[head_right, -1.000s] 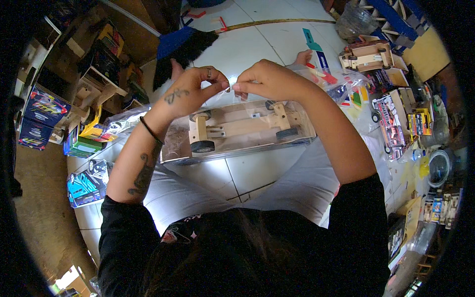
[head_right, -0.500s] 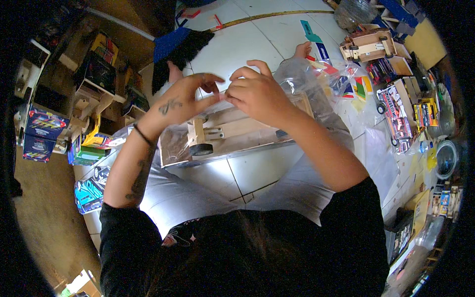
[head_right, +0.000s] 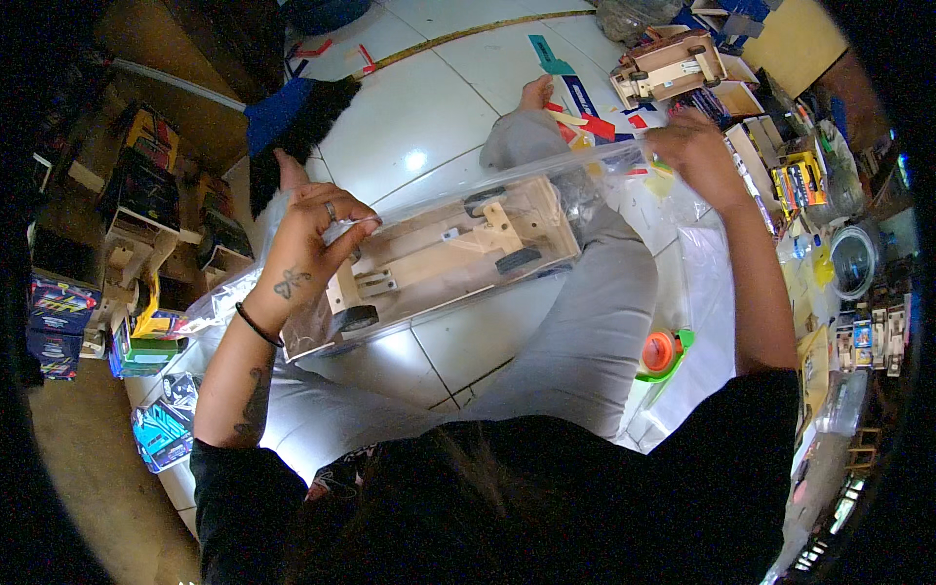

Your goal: The person sits on the floor and wraps wooden toy trucks in clear plastic bags using a tape dispenser. They place the truck in the bag, seal it with tape, and set the wrapped item aside before repeating the process with another truck.

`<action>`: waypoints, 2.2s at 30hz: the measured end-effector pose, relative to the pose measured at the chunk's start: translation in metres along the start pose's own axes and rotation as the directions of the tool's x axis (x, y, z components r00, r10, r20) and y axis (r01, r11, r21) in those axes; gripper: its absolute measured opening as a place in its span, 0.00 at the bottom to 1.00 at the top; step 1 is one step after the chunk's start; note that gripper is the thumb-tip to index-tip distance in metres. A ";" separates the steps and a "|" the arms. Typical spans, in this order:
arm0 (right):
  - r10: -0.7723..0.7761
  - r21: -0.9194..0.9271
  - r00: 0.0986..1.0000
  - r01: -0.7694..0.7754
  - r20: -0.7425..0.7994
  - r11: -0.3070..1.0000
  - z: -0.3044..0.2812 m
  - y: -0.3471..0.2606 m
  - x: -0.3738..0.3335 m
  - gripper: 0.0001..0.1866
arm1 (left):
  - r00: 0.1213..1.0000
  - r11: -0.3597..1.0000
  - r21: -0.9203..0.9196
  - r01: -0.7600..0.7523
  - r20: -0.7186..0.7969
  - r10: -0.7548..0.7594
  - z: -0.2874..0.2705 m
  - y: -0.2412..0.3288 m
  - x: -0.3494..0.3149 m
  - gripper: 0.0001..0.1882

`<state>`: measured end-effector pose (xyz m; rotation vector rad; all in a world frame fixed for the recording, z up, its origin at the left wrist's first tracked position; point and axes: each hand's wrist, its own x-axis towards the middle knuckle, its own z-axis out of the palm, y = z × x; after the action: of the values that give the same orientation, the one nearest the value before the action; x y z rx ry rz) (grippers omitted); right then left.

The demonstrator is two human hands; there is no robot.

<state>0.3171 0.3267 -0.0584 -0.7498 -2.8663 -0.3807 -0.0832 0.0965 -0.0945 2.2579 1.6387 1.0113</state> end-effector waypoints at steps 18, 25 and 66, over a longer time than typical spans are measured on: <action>-0.322 0.664 0.918 0.392 -0.232 0.637 0.038 -0.201 0.136 0.11 | 0.922 0.983 -0.097 0.159 0.370 -0.112 -0.045 -0.017 -0.025 0.14; -0.318 0.705 0.921 0.378 -0.224 0.600 0.046 -0.199 0.136 0.11 | 0.527 0.542 -0.021 0.840 0.268 -0.807 -0.210 -0.077 -0.179 0.15; -0.329 0.319 0.927 0.371 -0.180 0.872 0.059 -0.160 0.101 0.10 | 0.985 0.983 0.161 0.085 0.138 -0.107 0.013 -0.006 -0.001 0.04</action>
<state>0.1454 0.2543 -0.1263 -0.1350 -2.8310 0.0489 -0.0802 0.1014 -0.1078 2.2607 1.7989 0.7008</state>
